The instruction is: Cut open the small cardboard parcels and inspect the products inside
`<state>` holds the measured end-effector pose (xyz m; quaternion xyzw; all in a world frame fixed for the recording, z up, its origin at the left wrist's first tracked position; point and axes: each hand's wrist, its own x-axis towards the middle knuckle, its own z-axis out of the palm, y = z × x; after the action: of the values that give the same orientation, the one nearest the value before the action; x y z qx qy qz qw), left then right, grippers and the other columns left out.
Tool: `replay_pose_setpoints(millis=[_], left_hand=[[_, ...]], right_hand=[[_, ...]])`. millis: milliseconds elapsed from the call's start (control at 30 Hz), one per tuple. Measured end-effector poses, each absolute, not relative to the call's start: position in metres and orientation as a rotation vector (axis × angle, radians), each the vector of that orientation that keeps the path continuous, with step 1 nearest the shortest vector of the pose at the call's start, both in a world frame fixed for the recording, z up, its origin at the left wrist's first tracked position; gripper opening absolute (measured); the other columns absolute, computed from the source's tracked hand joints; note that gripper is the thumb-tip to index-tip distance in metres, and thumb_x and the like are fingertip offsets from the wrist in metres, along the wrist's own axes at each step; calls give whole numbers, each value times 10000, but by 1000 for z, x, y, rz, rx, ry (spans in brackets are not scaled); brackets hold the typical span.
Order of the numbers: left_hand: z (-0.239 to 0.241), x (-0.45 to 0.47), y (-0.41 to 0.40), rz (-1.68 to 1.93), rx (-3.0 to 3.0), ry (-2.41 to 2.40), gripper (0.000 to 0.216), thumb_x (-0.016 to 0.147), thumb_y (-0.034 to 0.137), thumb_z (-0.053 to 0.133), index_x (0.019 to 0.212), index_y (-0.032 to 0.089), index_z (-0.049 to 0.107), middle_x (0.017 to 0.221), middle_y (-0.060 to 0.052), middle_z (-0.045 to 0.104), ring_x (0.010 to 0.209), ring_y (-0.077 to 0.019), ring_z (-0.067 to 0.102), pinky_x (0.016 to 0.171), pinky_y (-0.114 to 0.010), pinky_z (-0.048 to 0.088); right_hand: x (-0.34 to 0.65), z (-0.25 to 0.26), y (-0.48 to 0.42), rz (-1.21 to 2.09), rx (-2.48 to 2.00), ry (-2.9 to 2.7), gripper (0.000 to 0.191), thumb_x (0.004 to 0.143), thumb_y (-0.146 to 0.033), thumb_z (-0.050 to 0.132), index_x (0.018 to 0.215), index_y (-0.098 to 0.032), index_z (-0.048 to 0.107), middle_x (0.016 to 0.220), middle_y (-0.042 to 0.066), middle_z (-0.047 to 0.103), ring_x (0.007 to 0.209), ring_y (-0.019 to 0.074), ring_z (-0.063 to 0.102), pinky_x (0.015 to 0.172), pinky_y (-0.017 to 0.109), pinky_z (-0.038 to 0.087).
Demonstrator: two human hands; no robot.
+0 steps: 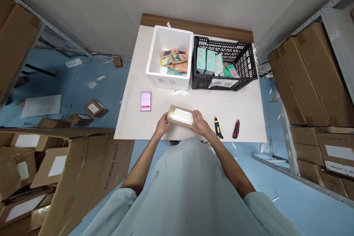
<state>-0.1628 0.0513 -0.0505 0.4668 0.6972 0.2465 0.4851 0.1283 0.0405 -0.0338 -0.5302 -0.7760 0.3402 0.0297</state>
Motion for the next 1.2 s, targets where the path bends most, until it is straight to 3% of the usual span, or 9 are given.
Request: replay_pose_setpoints(millis=[67, 233, 367, 567, 800, 933, 1067, 1200], left_hand=[[-60, -174, 37, 592, 1141, 1643, 843, 817, 138, 719, 1647, 194, 580, 1630, -161, 677, 1466, -358, 671, 1217, -503, 597], [-73, -184, 15, 532, 1192, 1537, 902, 880, 158, 709, 1748, 232, 479, 1746, -123, 575, 1538, -369, 614, 1275, -545, 553], [-78, -190, 14, 483, 1224, 1453, 872, 948, 220, 692, 1781, 234, 435, 1774, -121, 542, 1558, -377, 599, 1284, -548, 540], [-77, -204, 14, 411, 1289, 1346, 900, 990, 277, 678, 1823, 212, 344, 1811, -152, 486, 1618, -387, 544, 1302, -551, 509], [-73, -225, 18, 418, 1271, 1346, 959, 977, 277, 702, 1843, 219, 294, 1805, -157, 493, 1561, -384, 606, 1272, -542, 537], [-73, -229, 18, 440, 1262, 1349, 940, 972, 281, 720, 1831, 262, 338, 1800, -126, 507, 1605, -379, 563, 1300, -543, 515], [-74, -224, 17, 467, 1225, 1385, 923, 973, 256, 724, 1820, 270, 358, 1785, -124, 526, 1561, -365, 605, 1271, -519, 545], [-78, -217, 21, 479, 1140, 1436, 964, 955, 222, 734, 1828, 251, 325, 1831, -137, 458, 1560, -366, 608, 1257, -496, 553]], right_hand=[[121, -43, 32, 1010, -1694, -2331, 1212, 883, -150, 835, 1865, -182, 125, 1930, 224, 148, 1818, 396, 66, 1408, 618, 380], [106, -55, 15, 843, -1864, -2206, 1208, 897, -82, 774, 1875, -199, 74, 1947, 212, 53, 1823, 387, -8, 1407, 638, 367], [99, -58, 13, 802, -1969, -2136, 1204, 896, -119, 803, 1873, -195, 105, 1943, 218, 80, 1821, 403, 27, 1404, 659, 362], [92, -61, 18, 744, -1968, -2142, 1193, 878, -129, 854, 1851, -113, 164, 1921, 284, 106, 1816, 427, 23, 1452, 647, 231], [69, -63, 30, 730, -1958, -2171, 1218, 876, -135, 844, 1857, -143, 122, 1923, 274, 109, 1817, 423, 23, 1442, 659, 252], [68, -61, 33, 741, -1964, -2155, 1222, 898, -219, 861, 1861, -172, 110, 1928, 253, 108, 1816, 425, 32, 1422, 670, 297], [75, -57, 33, 782, -1942, -2151, 1226, 890, -404, 926, 1843, -162, 194, 1928, 255, 99, 1811, 443, 48, 1427, 675, 272], [88, -62, 24, 854, -1975, -1897, 1343, 850, -621, 925, 1836, -159, 137, 1922, 287, 42, 1791, 462, 142, 1356, 651, 412]])
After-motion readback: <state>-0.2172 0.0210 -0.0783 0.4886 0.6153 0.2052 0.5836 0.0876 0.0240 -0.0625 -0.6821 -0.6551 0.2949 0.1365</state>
